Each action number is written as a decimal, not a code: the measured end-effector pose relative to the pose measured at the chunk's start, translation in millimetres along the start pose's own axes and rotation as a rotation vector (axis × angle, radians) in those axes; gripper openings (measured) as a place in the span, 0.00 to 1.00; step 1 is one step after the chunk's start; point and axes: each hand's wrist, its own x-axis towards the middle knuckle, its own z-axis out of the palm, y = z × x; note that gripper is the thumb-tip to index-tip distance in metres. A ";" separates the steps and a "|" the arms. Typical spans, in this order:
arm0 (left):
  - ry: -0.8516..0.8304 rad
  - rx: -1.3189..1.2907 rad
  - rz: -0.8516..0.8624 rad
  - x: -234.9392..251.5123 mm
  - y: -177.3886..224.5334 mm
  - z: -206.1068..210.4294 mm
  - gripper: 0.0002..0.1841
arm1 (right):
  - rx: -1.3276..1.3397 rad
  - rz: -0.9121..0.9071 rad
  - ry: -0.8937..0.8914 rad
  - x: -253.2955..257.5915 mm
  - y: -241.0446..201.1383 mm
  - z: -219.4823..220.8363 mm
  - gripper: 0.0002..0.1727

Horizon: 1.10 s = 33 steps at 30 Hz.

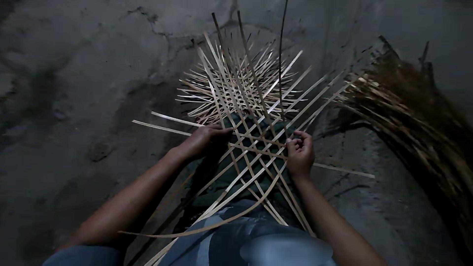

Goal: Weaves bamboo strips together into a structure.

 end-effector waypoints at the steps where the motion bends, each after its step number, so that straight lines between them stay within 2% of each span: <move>1: 0.001 -0.002 -0.002 -0.4 -0.2 -0.3 0.27 | 0.002 -0.002 0.003 0.2 0.2 0.3 0.22; 5: 0.020 0.027 -0.057 -3.4 11.9 1.1 0.26 | 0.019 0.021 -0.062 1.8 -6.6 -8.0 0.22; 10: 0.054 0.087 -0.116 -18.8 30.2 11.8 0.22 | -0.090 0.026 -0.202 2.0 -18.5 -26.2 0.25; 14: 0.075 0.062 -0.132 -25.0 35.0 16.8 0.27 | -0.156 -0.042 -0.182 -10.7 -8.8 -24.8 0.23; 20: -0.024 -0.035 -0.188 -20.8 25.4 13.2 0.35 | -0.138 -0.139 -0.089 -15.2 3.9 -16.2 0.20; 29: -0.072 -0.088 -0.167 -17.1 17.8 12.2 0.39 | -0.140 -0.128 -0.081 -17.3 3.1 -14.0 0.21; 33: 0.002 -0.084 -0.165 -22.1 16.2 16.5 0.35 | -0.128 -0.130 -0.078 -17.8 3.9 -14.3 0.20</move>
